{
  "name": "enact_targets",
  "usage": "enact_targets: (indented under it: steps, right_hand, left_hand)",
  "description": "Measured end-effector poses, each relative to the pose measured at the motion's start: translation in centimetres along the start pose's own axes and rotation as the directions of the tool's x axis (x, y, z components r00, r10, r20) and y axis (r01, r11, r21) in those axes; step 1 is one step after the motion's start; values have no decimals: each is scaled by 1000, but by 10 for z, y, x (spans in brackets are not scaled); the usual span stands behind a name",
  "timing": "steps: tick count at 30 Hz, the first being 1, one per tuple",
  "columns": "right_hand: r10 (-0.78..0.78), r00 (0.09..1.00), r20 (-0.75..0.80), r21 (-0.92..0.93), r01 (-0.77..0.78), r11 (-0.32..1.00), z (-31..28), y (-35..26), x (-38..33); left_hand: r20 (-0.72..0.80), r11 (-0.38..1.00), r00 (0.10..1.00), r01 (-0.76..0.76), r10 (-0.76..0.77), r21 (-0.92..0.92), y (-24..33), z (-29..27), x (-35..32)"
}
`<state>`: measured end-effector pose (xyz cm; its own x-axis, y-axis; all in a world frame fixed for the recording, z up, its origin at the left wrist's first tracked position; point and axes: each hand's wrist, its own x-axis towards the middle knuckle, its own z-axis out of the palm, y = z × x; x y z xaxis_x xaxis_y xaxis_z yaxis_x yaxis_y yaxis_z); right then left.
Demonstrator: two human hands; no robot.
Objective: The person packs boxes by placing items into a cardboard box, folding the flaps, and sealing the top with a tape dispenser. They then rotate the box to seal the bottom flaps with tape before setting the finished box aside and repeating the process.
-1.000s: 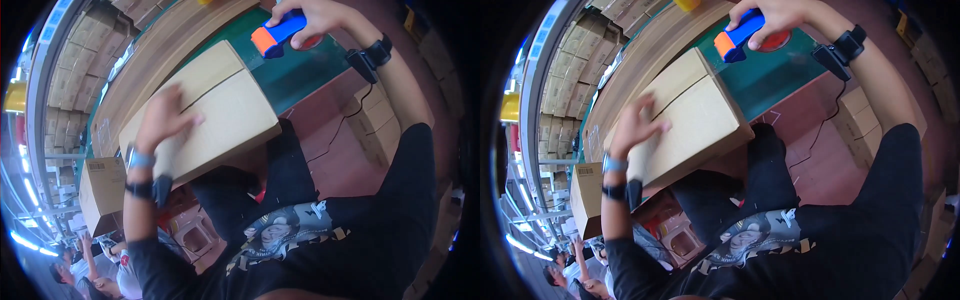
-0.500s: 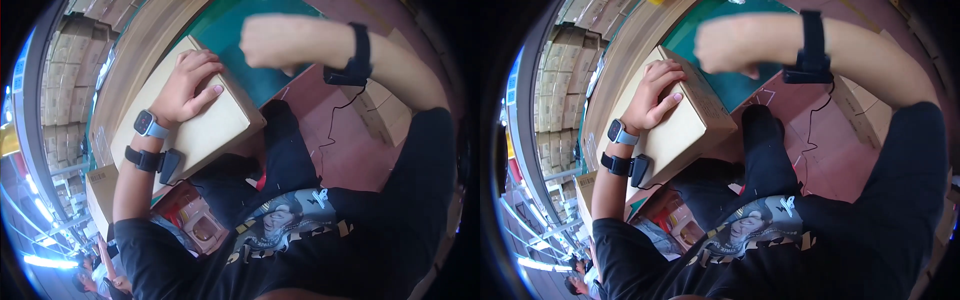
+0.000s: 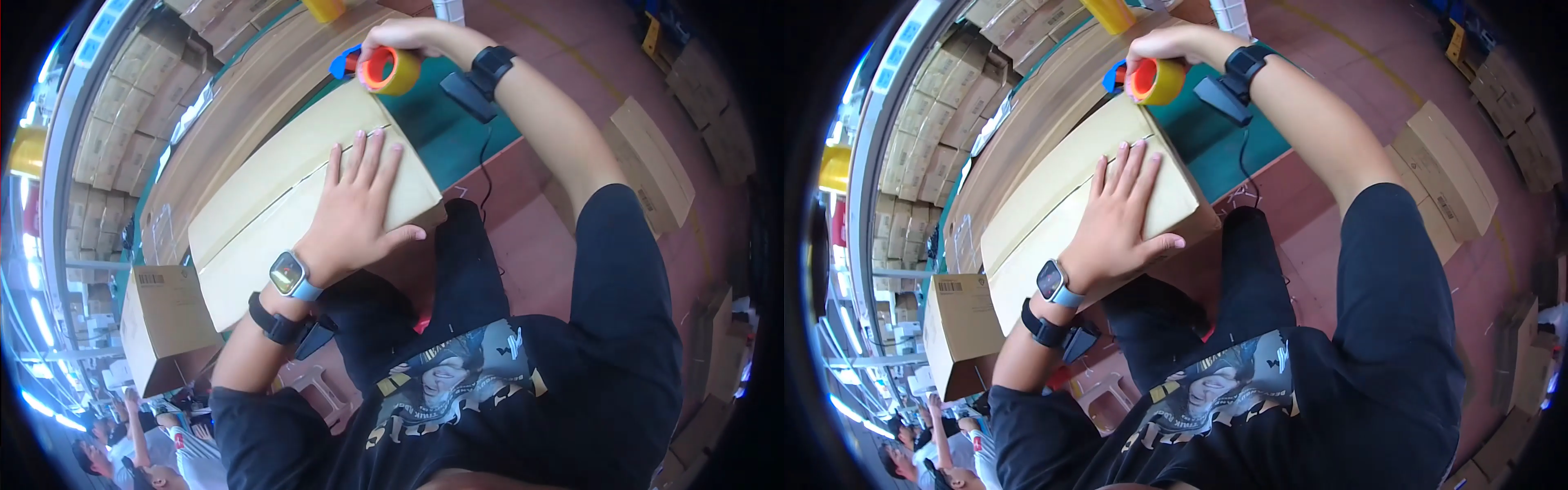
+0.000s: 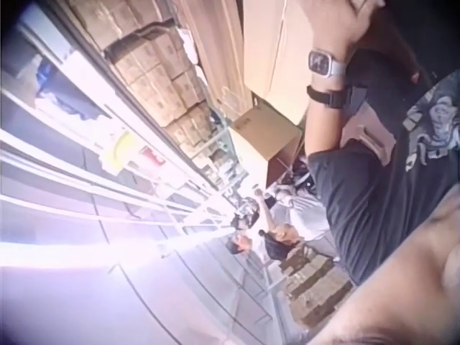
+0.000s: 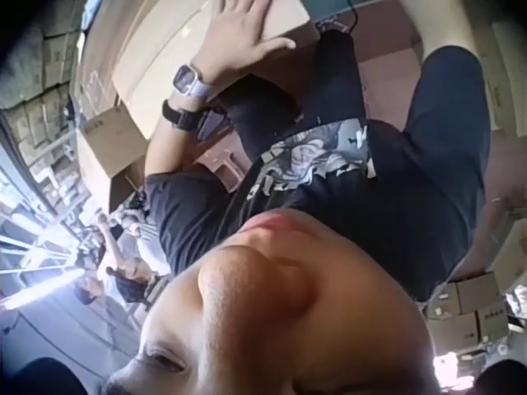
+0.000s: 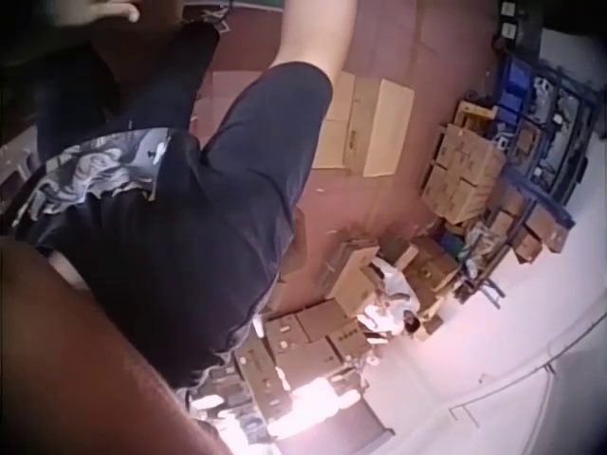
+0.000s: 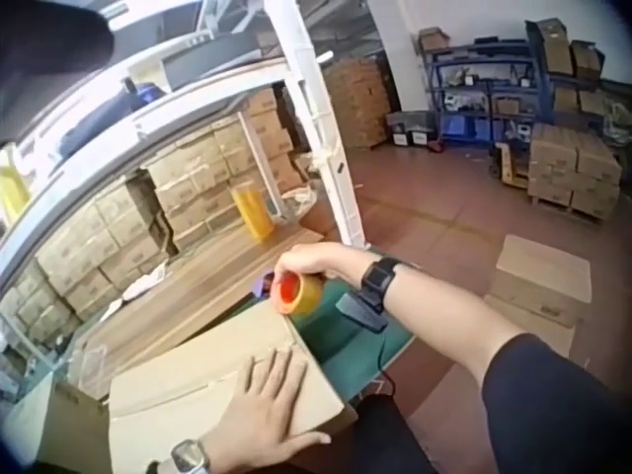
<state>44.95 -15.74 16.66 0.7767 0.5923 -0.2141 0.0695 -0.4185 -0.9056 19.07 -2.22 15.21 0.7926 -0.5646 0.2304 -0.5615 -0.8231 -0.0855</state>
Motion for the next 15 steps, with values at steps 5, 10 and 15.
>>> enact_targets:
  steps: [5, 10, 15]
  right_hand:
    - [129, 980, 151, -161, -105, 981, 1, -55, -37]
    - [-45, 998, -52, -383, 21, 924, 8, -39, -43]
    - [-370, 910, -184, -414, 270, 869, 23, 24, -208]
  left_hand:
    - [-51, 990, 994, 96, -101, -100, -5, -2, -19]
    - [-82, 956, 989, 98, -125, -277, -12, 5, -15]
    - [-190, 861, 953, 116, -238, -496, -3, 5, -15]
